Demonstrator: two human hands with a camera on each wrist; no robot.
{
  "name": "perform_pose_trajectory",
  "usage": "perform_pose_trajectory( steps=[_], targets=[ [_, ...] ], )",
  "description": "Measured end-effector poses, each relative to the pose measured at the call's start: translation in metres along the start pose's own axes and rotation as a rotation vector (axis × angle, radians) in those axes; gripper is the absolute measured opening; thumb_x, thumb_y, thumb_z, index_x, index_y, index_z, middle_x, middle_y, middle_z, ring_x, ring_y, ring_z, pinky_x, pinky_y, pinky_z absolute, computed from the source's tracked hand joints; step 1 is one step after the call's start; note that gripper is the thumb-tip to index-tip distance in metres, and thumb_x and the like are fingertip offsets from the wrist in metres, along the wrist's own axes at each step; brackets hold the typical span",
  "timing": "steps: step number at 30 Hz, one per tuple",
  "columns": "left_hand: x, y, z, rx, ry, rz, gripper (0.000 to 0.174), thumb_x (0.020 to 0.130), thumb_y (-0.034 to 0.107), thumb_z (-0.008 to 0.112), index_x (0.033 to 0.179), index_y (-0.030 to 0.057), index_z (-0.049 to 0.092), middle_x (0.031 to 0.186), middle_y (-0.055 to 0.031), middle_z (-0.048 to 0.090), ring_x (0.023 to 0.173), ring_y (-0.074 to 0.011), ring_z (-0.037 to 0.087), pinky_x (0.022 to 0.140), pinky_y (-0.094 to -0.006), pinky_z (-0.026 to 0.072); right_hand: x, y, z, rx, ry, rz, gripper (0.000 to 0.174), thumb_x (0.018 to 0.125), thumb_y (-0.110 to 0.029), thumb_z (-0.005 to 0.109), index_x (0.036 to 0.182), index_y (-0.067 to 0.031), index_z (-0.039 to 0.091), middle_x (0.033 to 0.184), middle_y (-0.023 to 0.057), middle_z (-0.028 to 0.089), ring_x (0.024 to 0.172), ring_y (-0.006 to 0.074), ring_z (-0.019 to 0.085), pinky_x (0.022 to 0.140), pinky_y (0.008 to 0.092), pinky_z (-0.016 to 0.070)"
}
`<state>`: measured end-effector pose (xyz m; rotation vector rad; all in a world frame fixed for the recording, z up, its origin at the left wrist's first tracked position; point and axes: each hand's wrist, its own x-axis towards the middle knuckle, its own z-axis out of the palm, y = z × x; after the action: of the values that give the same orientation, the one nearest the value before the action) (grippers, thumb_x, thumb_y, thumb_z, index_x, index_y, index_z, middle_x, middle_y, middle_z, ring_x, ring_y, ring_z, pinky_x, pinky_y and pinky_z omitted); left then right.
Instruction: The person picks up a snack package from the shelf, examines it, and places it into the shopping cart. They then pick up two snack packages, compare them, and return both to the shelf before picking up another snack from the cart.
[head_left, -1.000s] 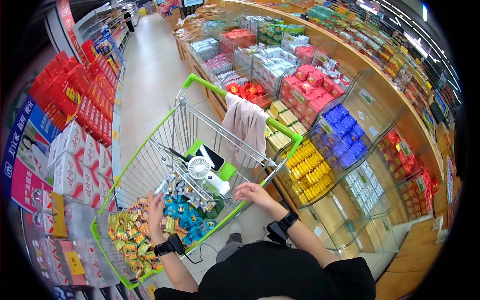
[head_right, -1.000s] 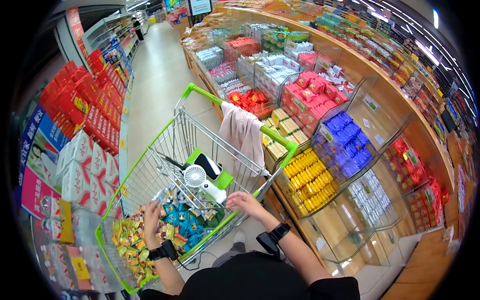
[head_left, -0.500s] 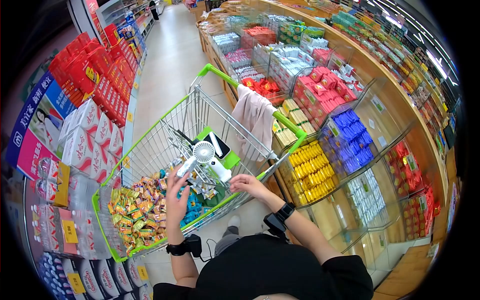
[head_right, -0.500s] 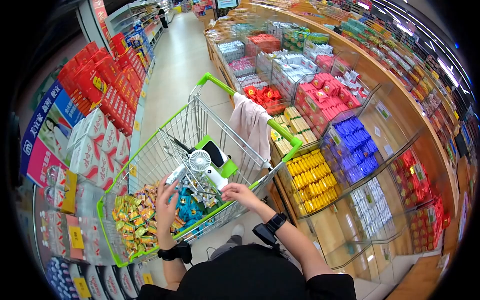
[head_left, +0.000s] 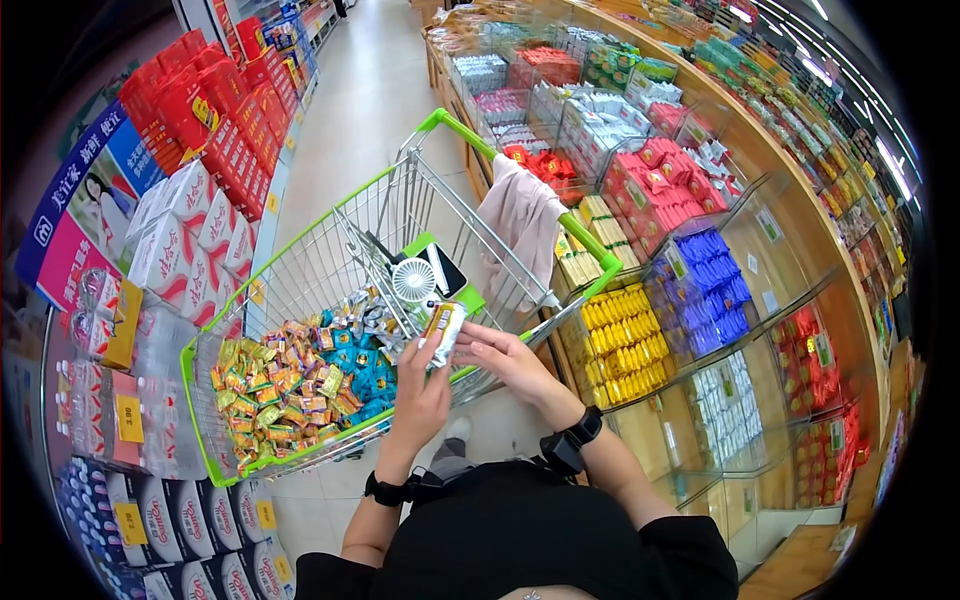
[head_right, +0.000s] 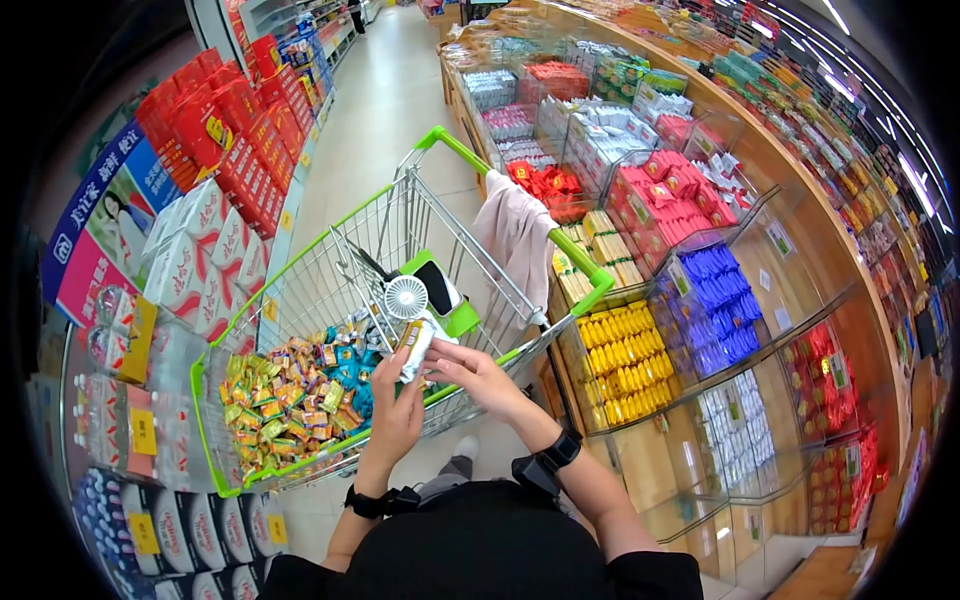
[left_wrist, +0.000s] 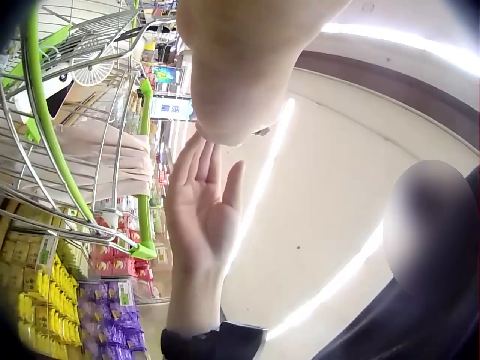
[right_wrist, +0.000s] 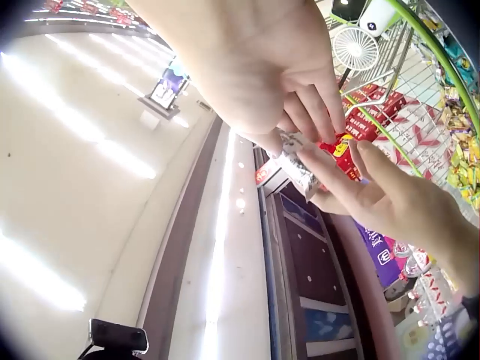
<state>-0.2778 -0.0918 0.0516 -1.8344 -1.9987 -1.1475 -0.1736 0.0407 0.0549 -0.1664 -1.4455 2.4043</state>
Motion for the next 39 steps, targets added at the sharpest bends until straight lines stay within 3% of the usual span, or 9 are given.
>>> perform_pose_trajectory(
  steps=[5, 8, 18, 20, 23, 26, 34, 36, 39],
  targets=[
    [0.006, 0.008, 0.001, -0.013, 0.017, 0.071, 0.011, 0.067, -0.006, 0.054, 0.078, -0.0037, 0.055, 0.124, -0.0127, 0.040, 0.113, -0.0350, 0.033, 0.090, -0.0421, 0.0295, -0.008, -0.009, 0.005, -0.083, 0.053, 0.020, 0.047, 0.087, -0.016, 0.046, 0.127, 0.0038, 0.031, 0.121, 0.0110, 0.045, 0.105, 0.0165, 0.048, 0.089, 0.0284, 0.0382],
    [0.007, 0.011, 0.001, -0.004, 0.018, 0.077, 0.013, 0.064, -0.005, 0.055, 0.076, -0.0017, 0.055, 0.123, -0.0104, 0.041, 0.111, -0.0336, 0.034, 0.089, -0.0409, 0.0298, -0.010, -0.011, 0.008, -0.076, 0.053, -0.007, 0.046, 0.087, -0.015, 0.047, 0.126, 0.0042, 0.033, 0.120, 0.0091, 0.046, 0.102, 0.0129, 0.048, 0.088, 0.0261, 0.0377],
    [0.010, 0.019, 0.003, -0.028, -0.018, 0.163, 0.026, 0.062, -0.005, 0.057, 0.085, 0.0050, 0.061, 0.116, -0.0087, 0.047, 0.099, -0.0291, 0.043, 0.083, -0.0368, 0.0360, -0.012, -0.024, 0.007, -0.126, 0.106, 0.002, 0.047, 0.084, -0.014, 0.051, 0.125, 0.0015, 0.036, 0.109, 0.0042, 0.052, 0.095, 0.0071, 0.048, 0.081, 0.0217, 0.0390],
    [0.007, 0.014, 0.004, -0.227, 0.182, 0.113, 0.032, 0.062, -0.007, 0.053, 0.091, 0.0053, 0.060, 0.106, -0.0109, 0.053, 0.084, -0.0254, 0.051, 0.073, -0.0332, 0.0431, -0.011, -0.022, 0.003, -0.149, 0.058, -0.019, 0.047, 0.084, -0.014, 0.052, 0.126, -0.0012, 0.036, 0.110, 0.0030, 0.052, 0.096, 0.0056, 0.047, 0.082, 0.0205, 0.0384],
    [0.006, 0.008, -0.003, -0.153, 0.372, 0.043, 0.030, 0.065, -0.008, 0.050, 0.091, 0.0045, 0.058, 0.095, -0.0138, 0.054, 0.071, -0.0224, 0.054, 0.064, -0.0307, 0.0452, -0.011, -0.020, 0.000, -0.118, 0.047, 0.033, 0.045, 0.084, -0.014, 0.052, 0.125, -0.0010, 0.039, 0.106, 0.0023, 0.053, 0.094, 0.0049, 0.048, 0.081, 0.0200, 0.0388],
    [0.007, -0.011, -0.008, -0.169, 0.369, -0.007, 0.019, 0.075, -0.006, 0.047, 0.092, 0.0026, 0.052, 0.095, -0.0135, 0.050, 0.068, -0.0183, 0.051, 0.063, -0.0291, 0.0434, -0.009, -0.021, 0.002, -0.121, 0.079, 0.054, 0.042, 0.084, -0.013, 0.052, 0.123, -0.0010, 0.042, 0.103, 0.0022, 0.055, 0.091, 0.0049, 0.049, 0.080, 0.0198, 0.0393],
    [0.003, -0.081, -0.009, -0.237, 0.437, -0.303, 0.020, 0.077, -0.005, 0.043, 0.093, 0.0017, 0.053, 0.095, -0.0111, 0.049, 0.060, -0.0136, 0.048, 0.059, -0.0269, 0.0420, -0.001, -0.015, 0.000, -0.131, 0.115, 0.048, 0.039, 0.084, -0.013, 0.052, 0.121, -0.0023, 0.044, 0.100, 0.0025, 0.056, 0.087, 0.0056, 0.051, 0.077, 0.0197, 0.0404],
    [-0.002, -0.104, -0.009, -0.201, 0.392, -0.362, 0.018, 0.079, -0.001, 0.043, 0.094, 0.0017, 0.053, 0.094, -0.0102, 0.050, 0.064, -0.0155, 0.050, 0.061, -0.0270, 0.0425, 0.002, -0.013, -0.001, -0.121, 0.115, 0.057, 0.039, 0.084, -0.013, 0.052, 0.121, -0.0026, 0.044, 0.099, 0.0025, 0.056, 0.087, 0.0056, 0.051, 0.077, 0.0197, 0.0406],
    [-0.009, -0.136, -0.008, -0.202, -0.117, -0.561, 0.019, 0.083, 0.010, 0.047, 0.098, 0.0013, 0.055, 0.088, -0.0077, 0.054, 0.069, -0.0174, 0.054, 0.066, -0.0280, 0.0434, 0.007, -0.012, 0.001, -0.119, 0.129, 0.054, 0.040, 0.084, -0.013, 0.052, 0.121, -0.0020, 0.043, 0.098, 0.0035, 0.057, 0.085, 0.0065, 0.052, 0.076, 0.0202, 0.0414]
  ],
)
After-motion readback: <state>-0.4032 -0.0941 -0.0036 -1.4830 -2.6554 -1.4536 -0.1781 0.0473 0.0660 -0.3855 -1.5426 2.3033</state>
